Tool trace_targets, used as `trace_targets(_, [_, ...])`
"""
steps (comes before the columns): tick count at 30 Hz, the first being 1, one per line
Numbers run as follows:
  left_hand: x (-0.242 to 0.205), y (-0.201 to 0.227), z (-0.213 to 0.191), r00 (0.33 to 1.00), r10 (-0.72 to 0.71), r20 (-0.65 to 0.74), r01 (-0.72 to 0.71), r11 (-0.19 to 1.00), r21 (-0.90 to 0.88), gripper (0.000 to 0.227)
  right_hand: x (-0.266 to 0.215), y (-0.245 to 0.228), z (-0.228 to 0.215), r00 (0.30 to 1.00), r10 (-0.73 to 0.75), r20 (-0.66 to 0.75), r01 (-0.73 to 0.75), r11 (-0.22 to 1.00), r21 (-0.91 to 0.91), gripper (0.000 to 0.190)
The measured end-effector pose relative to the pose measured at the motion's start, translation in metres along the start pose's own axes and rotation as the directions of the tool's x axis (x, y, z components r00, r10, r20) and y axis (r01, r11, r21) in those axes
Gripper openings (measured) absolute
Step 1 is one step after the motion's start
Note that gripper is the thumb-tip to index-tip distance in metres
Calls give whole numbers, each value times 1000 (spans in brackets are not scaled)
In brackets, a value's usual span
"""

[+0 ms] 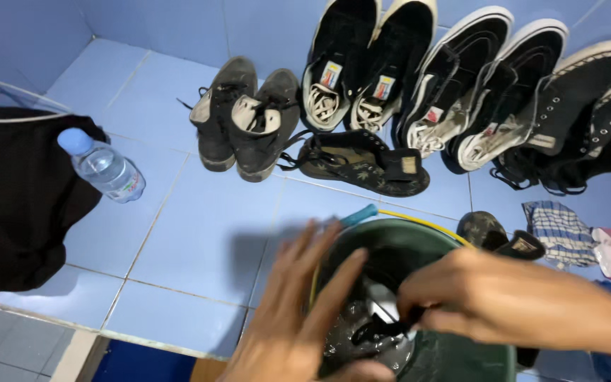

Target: The person cleans a pair of black shoelaces by dipping them into a bucket of soapy water and scrubbing them with a brush.

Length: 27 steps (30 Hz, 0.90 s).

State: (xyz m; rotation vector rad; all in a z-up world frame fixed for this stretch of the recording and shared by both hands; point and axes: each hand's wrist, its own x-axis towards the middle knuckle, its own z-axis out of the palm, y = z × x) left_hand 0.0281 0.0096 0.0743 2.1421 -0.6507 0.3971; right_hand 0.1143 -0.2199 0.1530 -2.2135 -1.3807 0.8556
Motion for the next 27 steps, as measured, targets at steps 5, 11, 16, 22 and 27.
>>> trace_targets(5, [52, 25, 8, 950, 76, 302, -1, 970, -241, 102, -37, -5, -6, 910, 203, -360, -190, 979, 71, 14])
trace_targets(11, [66, 27, 40, 910, 70, 408, 91, 927, -363, 25, -54, 12, 5, 722, 138, -678, -73, 990, 124, 25])
trace_targets(16, [59, 32, 32, 756, -200, 623, 148, 980, 134, 39, -57, 57, 25, 915, -81, -396, 67, 997, -49, 23])
trace_targets(22, [42, 20, 46, 786, -83, 613, -6, 990, 142, 31, -50, 34, 57, 986, 116, -116, -98, 984, 148, 95])
trace_targets(27, [48, 21, 51, 667, -3, 745, -65, 996, 62, 23, -35, 34, 75, 970, 241, 36, -243, 955, 171, 51])
